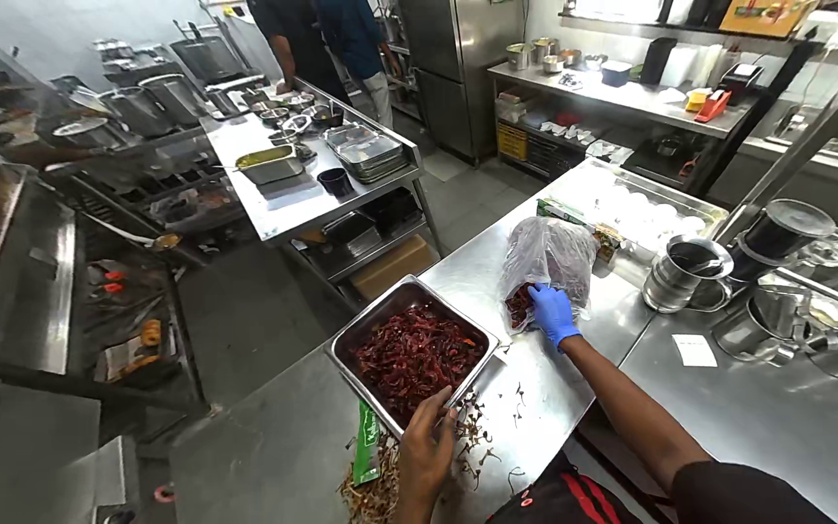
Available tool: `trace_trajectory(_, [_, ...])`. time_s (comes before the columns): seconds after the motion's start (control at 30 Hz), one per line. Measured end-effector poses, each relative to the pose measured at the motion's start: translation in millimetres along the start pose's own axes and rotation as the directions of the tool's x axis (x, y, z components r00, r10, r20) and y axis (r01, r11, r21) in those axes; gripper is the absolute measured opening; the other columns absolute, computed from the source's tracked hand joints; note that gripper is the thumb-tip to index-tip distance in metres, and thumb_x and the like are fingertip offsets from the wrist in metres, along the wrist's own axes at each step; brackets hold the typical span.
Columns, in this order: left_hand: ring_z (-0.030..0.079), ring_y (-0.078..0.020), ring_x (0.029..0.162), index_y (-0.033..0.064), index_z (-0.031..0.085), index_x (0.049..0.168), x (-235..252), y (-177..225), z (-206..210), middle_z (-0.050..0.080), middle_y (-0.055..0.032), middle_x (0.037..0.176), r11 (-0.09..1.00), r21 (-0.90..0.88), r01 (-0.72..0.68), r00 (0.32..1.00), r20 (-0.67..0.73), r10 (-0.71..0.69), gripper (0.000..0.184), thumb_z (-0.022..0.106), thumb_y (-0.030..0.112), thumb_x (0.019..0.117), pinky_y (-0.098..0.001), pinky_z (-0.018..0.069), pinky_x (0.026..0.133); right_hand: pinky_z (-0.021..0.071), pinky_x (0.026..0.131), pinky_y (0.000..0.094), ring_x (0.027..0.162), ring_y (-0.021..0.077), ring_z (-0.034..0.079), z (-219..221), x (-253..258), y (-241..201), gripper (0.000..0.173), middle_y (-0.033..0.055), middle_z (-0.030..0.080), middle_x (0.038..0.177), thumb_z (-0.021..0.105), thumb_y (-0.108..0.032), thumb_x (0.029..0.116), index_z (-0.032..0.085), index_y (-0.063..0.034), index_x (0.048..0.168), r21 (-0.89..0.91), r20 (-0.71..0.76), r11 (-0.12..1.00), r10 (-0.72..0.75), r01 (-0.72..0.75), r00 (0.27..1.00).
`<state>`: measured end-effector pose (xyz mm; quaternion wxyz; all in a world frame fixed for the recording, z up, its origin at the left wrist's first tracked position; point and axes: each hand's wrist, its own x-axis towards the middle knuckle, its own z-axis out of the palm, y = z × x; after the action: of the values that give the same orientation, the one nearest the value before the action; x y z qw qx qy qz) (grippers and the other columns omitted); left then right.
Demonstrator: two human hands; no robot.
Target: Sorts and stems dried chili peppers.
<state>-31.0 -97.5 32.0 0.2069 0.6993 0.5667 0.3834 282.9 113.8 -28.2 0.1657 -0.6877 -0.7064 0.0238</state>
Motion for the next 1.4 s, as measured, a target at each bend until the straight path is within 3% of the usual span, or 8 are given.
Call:
trace_trajectory(0.17, [0.071, -0.0087, 0.097, 0.006, 0.07, 0.126, -12, 1, -1, 0.073, -0.0026, 0.114, 1.0, -0.028, 0.011, 0.998, -0.054, -0.012, 0.037, 0.057, 0.027, 0.0995, -0.0278, 0.0605, 0.087, 0.053, 0.087, 0.0585, 0.095, 0.0369, 0.069, 7, 4, 18, 0.02, 0.016, 0.073, 0.099, 0.062, 0.002, 0.0869, 0.077, -0.0091, 0.095, 0.025, -0.217, 0.994, -0.103, 0.111, 0.971])
trace_trajectory(0.27, [0.071, -0.008, 0.097, 0.0068, 0.073, 0.122, -18, 3, -4, 0.075, -0.0009, 0.108, 0.998, -0.06, 0.029, 0.996, -0.08, -0.034, 0.033, 0.058, 0.025, 0.0992, -0.0277, 0.0602, 0.088, 0.0574, 0.085, 0.0469, 0.094, 0.0222, 0.071, -8, -12, 13, 0.02, 0.007, 0.076, 0.1, 0.065, -0.004, 0.0916, 0.081, -0.0126, 0.101, 0.503, -0.372, 0.859, 0.12, 0.091, 0.921])
trace_trajectory(0.43, [0.071, -0.0074, 0.1, 0.0089, 0.075, 0.116, -7, 23, -1, 0.075, 0.0003, 0.109, 0.989, -0.145, -0.013, 0.999, -0.049, 0.006, 0.026, 0.058, 0.021, 0.1004, -0.0265, 0.0603, 0.09, 0.0589, 0.071, 0.0312, 0.078, 0.0167, 0.068, -68, -60, -27, 0.013, 0.0116, 0.075, 0.098, 0.071, 0.001, 0.0914, 0.077, 0.0001, 0.103, 0.989, -0.118, 0.125, 0.372, 0.076, 0.921])
trace_trajectory(0.6, [0.061, -0.0162, 0.129, 0.0119, 0.066, 0.137, 24, 59, 12, 0.062, -0.0045, 0.142, 0.983, -0.116, -0.143, 0.989, -0.044, 0.139, 0.04, 0.061, 0.028, 0.1006, -0.0364, 0.0546, 0.106, 0.0582, 0.074, 0.0343, 0.082, 0.0194, 0.066, -100, -109, -63, 0.014, 0.0121, 0.072, 0.104, 0.067, -0.005, 0.0946, 0.075, -0.0036, 0.107, 0.999, 0.04, -0.019, 0.238, -0.036, 0.971])
trace_trajectory(0.73, [0.071, -0.0159, 0.111, 0.0103, 0.06, 0.143, 44, 81, 22, 0.071, -0.003, 0.128, 0.898, -0.422, 0.124, 0.992, 0.024, -0.126, 0.044, 0.065, 0.023, 0.1006, -0.0375, 0.0601, 0.098, 0.0584, 0.078, 0.0392, 0.085, 0.0239, 0.067, -104, -146, -103, 0.012, 0.0163, 0.071, 0.1, 0.07, -0.007, 0.0925, 0.074, -0.0013, 0.102, 0.982, 0.154, -0.127, 0.113, -0.14, 0.982])
trace_trajectory(0.97, [0.069, -0.023, 0.085, 0.0041, 0.072, 0.102, 51, 86, 14, 0.073, -0.0103, 0.094, 0.761, -0.624, 0.178, 0.961, -0.058, -0.271, 0.019, 0.055, 0.011, 0.1049, -0.0346, 0.0591, 0.077, 0.0563, 0.079, 0.0318, 0.085, 0.0146, 0.068, -99, -163, -123, 0.011, 0.0052, 0.075, 0.09, 0.072, -0.012, 0.092, 0.08, -0.0065, 0.098, 0.972, 0.188, 0.15, -0.048, -0.179, 0.981])
trace_trajectory(1.23, [0.07, -0.0251, 0.095, -0.0018, 0.07, 0.111, 37, 84, 29, 0.073, -0.0133, 0.103, 0.711, -0.684, 0.163, 0.959, -0.058, -0.276, 0.021, 0.054, 0.011, 0.1052, -0.038, 0.0597, 0.088, 0.0578, 0.078, 0.0349, 0.085, 0.017, 0.068, -100, -146, -122, 0.01, 0.004, 0.074, 0.092, 0.073, -0.013, 0.0921, 0.079, -0.0097, 0.099, 0.969, 0.082, 0.233, 0.007, -0.081, 0.997])
trace_trajectory(1.4, [0.071, -0.018, 0.09, -0.0002, 0.073, 0.111, 31, 70, 17, 0.073, -0.0095, 0.099, 0.957, -0.28, 0.074, 0.997, -0.005, -0.079, 0.024, 0.055, 0.013, 0.1019, -0.0383, 0.0602, 0.086, 0.0577, 0.084, 0.0318, 0.094, 0.0107, 0.067, -98, -148, -125, 0.04, -0.0002, 0.072, 0.108, 0.061, -0.028, 0.1012, 0.065, -0.0092, 0.137, 0.887, -0.09, 0.445, -0.098, 0.124, 0.991])
